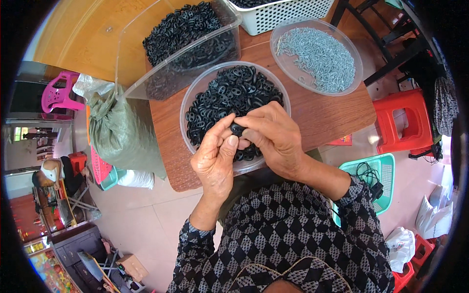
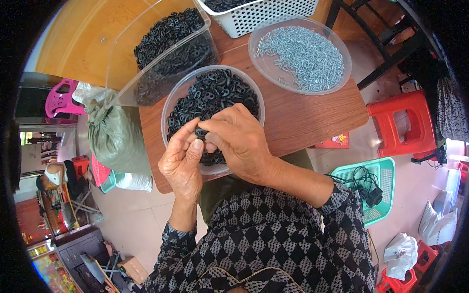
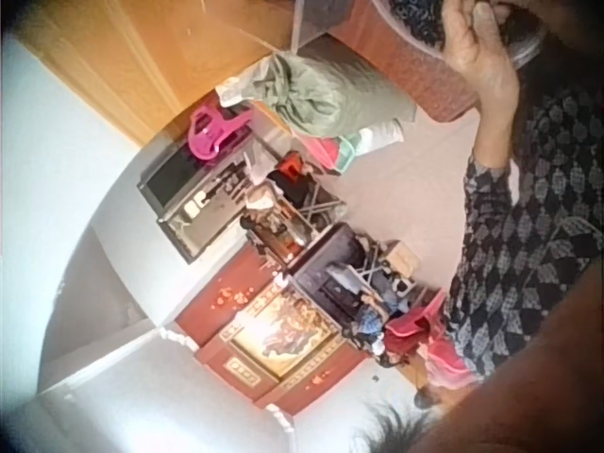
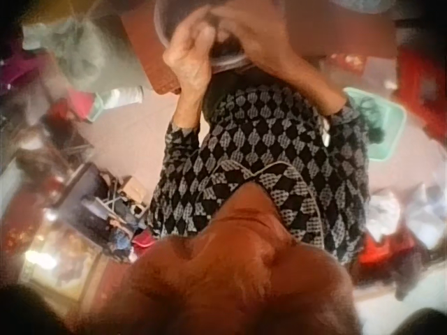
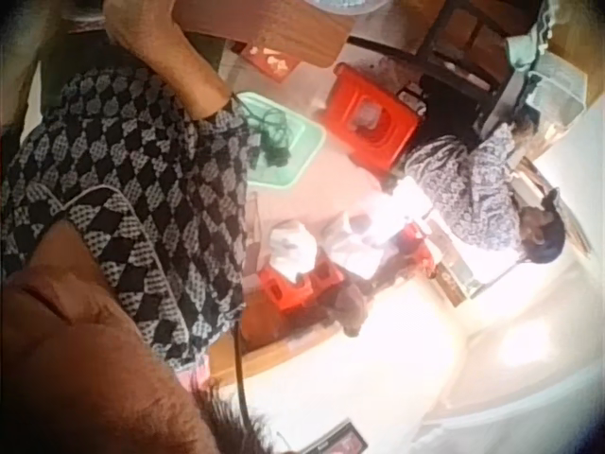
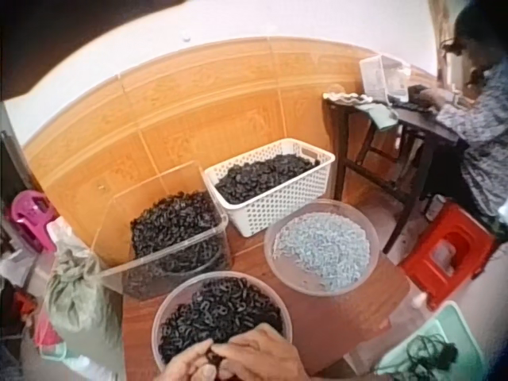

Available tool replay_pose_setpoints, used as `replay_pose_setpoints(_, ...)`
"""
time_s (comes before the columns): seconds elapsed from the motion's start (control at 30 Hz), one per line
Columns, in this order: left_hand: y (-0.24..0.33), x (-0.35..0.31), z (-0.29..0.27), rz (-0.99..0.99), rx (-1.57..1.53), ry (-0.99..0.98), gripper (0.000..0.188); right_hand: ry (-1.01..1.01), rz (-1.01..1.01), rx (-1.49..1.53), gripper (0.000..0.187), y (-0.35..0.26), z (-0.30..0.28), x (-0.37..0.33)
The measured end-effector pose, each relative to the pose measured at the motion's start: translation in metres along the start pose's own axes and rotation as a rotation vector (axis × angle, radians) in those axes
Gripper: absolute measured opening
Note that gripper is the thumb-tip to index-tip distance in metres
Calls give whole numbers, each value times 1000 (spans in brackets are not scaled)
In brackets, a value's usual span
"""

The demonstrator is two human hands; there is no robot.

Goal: The person inserts small metal pins into black plastic rings one at a time. They pick a ring from a clear bowl, insert a pin from a separate tray, and place the assembled unit into a white basket. The process repeats continuously throughout the clip.

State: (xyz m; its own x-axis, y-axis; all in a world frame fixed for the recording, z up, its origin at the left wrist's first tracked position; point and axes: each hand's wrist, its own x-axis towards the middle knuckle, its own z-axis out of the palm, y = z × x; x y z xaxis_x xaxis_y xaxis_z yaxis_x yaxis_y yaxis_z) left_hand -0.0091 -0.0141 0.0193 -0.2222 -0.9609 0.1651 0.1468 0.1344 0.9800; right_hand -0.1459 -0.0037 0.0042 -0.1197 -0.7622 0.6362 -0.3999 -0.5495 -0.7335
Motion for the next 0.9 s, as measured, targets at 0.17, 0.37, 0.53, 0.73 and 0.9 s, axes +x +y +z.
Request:
replay_pose_setpoints(0.17,3,-3,-4,-3,125,3,27,-48,174,166,15,-3,1,-1)
replay_pose_setpoints(0.37,8,-1,-12,-72,163,-73,23,-78,507,409,12,-8,-2,1)
replay_pose_setpoints(0.53,14,3,-19,-120,207,-177,25,-107,446,355,12,-6,-5,0)
replay_pose_setpoints(0.73,19,2,-23,-199,191,-200,29,-95,479,380,12,-6,-4,-1)
replay_pose_setpoints(0.9,20,3,-23,-252,176,-193,28,-104,458,369,12,-5,-1,-3)
